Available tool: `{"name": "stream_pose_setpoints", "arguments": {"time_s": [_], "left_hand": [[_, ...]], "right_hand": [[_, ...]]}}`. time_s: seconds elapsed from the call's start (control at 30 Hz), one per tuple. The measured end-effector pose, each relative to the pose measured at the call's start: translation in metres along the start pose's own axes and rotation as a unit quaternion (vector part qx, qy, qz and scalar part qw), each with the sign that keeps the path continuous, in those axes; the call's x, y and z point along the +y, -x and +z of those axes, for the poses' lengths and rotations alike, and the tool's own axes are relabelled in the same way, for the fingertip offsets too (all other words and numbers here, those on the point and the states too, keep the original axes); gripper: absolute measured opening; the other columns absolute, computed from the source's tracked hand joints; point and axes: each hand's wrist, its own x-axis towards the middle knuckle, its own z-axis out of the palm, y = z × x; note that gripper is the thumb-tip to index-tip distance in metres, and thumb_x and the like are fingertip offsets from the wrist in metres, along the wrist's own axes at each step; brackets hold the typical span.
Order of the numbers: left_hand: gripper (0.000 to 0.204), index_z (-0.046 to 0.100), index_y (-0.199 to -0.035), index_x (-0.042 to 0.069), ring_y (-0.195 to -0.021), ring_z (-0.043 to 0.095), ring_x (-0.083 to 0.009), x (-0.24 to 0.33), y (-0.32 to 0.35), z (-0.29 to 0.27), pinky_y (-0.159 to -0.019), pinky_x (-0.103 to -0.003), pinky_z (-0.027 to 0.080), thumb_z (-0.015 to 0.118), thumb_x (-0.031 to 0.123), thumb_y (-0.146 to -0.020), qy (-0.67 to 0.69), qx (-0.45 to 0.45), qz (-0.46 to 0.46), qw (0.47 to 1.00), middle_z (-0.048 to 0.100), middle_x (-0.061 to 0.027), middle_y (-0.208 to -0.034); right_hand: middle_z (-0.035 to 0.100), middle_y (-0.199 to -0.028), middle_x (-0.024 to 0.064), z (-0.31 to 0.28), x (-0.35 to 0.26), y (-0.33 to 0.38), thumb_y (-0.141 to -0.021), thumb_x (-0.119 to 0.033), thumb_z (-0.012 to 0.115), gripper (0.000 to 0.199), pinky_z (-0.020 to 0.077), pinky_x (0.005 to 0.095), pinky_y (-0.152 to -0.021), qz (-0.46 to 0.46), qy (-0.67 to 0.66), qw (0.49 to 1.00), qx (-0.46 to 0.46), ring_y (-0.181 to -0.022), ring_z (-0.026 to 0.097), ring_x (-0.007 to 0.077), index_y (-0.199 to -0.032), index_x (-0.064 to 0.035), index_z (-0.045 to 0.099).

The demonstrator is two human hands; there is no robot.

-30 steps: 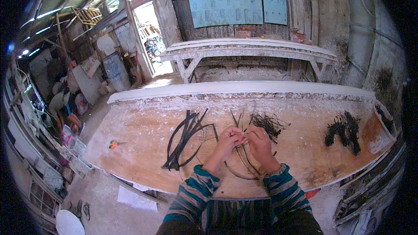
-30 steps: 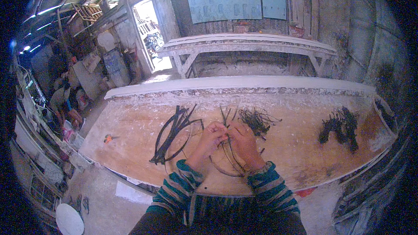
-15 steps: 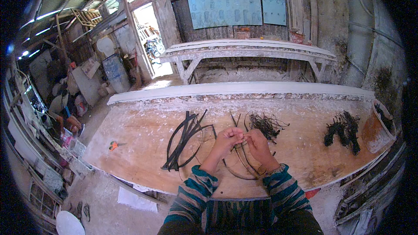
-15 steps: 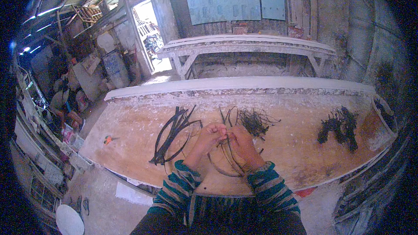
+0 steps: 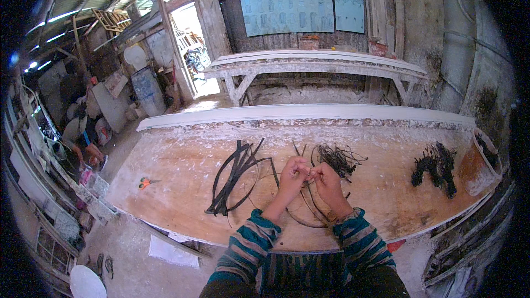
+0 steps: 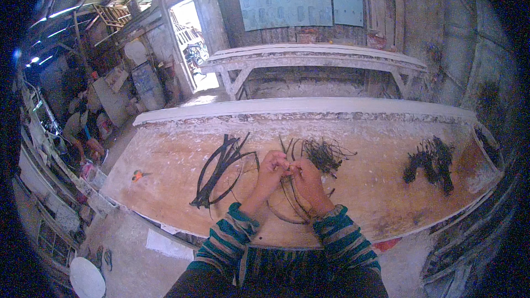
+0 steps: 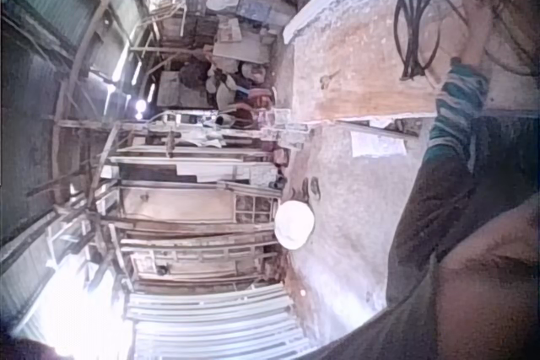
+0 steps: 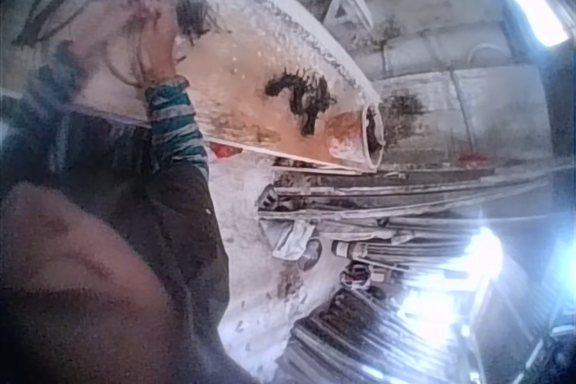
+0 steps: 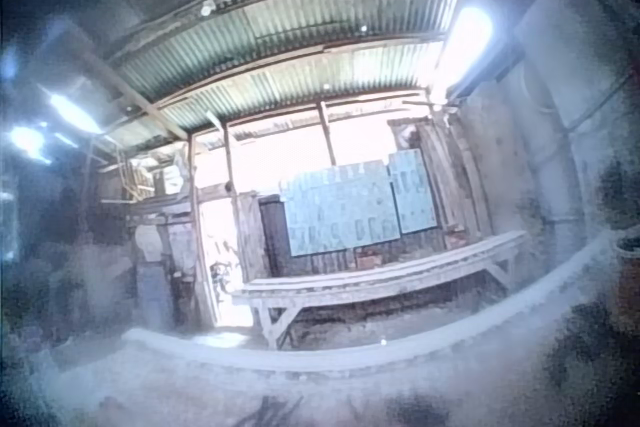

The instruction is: The person repeatedly picks up, inspects, and separates thin black cable-like strips on a workbench. The hands handle the strips one at a time, occasionally twisting or folding them, and placing them into small piles. A second person works at a separate bench in the background.

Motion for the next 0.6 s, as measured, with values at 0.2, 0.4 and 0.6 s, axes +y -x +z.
{"name": "stream_pose_setpoints", "arguments": {"time_s": [0.2, 0.4, 0.6], "left_hand": [[0.019, 0.044, -0.099, 0.005, -0.073, 0.05, -0.008, -0.003, -0.001, -0.004, -0.061, -0.022, 0.047, 0.053, 0.001, -0.082, -0.01, 0.021, -0.006, 1.0, 0.051, -0.0015, -0.077], [0.017, 0.045, -0.095, 0.006, -0.074, 0.049, -0.0074, 0.003, 0.001, 0.007, -0.068, -0.021, 0.041, 0.054, 0.002, -0.082, -0.049, 0.02, 0.073, 0.996, 0.05, -0.0001, -0.08], [0.017, 0.045, -0.092, 0.008, -0.075, 0.05, -0.0084, 0.013, 0.006, 0.005, -0.066, -0.022, 0.042, 0.058, 0.005, -0.081, -0.067, -0.023, 0.06, 0.996, 0.048, 0.0, -0.083]], "right_hand": [[0.055, -0.075, 0.0107, 0.003, -0.003, 0.002, -0.082, -0.006, 0.051, 0.005, 0.0436, 0.0314, -0.063, 0.013, -0.014, 1.0, 0.004, -0.069, 0.055, 0.0212, -0.082, -0.0014, 0.051], [0.053, -0.074, 0.0026, 0.007, 0.004, -0.001, -0.083, -0.005, 0.051, 0.001, 0.0432, 0.027, -0.063, 0.149, -0.287, 0.945, 0.042, -0.068, 0.052, 0.0128, -0.083, -0.0053, 0.051], [0.052, -0.075, 0.001, -0.007, -0.002, -0.004, -0.084, -0.009, 0.051, 0.002, 0.0438, 0.0244, -0.064, 0.263, -0.517, 0.814, -0.033, -0.066, 0.05, 0.0119, -0.084, -0.0065, 0.051]]}}
